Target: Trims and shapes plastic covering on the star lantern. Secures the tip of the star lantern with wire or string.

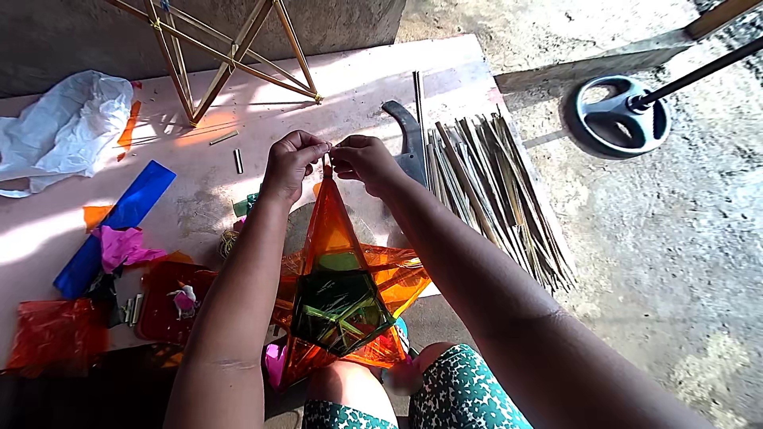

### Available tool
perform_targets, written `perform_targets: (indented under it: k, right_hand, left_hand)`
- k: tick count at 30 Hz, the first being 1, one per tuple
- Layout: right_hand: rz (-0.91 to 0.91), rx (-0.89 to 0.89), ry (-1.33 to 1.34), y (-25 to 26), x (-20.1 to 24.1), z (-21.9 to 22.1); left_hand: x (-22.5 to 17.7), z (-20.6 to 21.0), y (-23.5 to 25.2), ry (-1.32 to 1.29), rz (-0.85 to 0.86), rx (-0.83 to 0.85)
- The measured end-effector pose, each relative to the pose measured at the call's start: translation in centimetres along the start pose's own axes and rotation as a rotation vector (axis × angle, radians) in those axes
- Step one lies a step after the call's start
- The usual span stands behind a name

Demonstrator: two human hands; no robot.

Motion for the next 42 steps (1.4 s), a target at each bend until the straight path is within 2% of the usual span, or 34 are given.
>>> perform_targets:
  k: [7, 33, 39, 42]
  right_hand:
    - [-0.016, -0.025, -0.006, 0.0, -0.2, -0.4]
    - [0.001, -0.021, 0.066, 0.0, -0.9, 0.2]
    - [-0.084, -0.008, 0.025, 0.0, 0.1, -0.1]
    - [-0.219, -0.005, -0.02, -0.2, 1.3, -0.5]
  left_hand:
    - [0.5, 0.7, 0.0, -0.042, -0.045, 0.065]
    - [1.2, 0.5, -0.7, -0.189, -0.08, 0.016]
    - [1.0, 0.6, -0.2, -0.177, -0.141, 0.015]
    - [1.0, 0.6, 0.1, -0.169, -0.206, 0.01]
Point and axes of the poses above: each hand's wrist, its own y-axis towards the middle knuckle, its own z-axis out of the palm, x = y × z, the point moved 10 cm from there along y, towards the middle knuckle, and after that the axes turned 11 degrees about y, right-handed, at the moved point
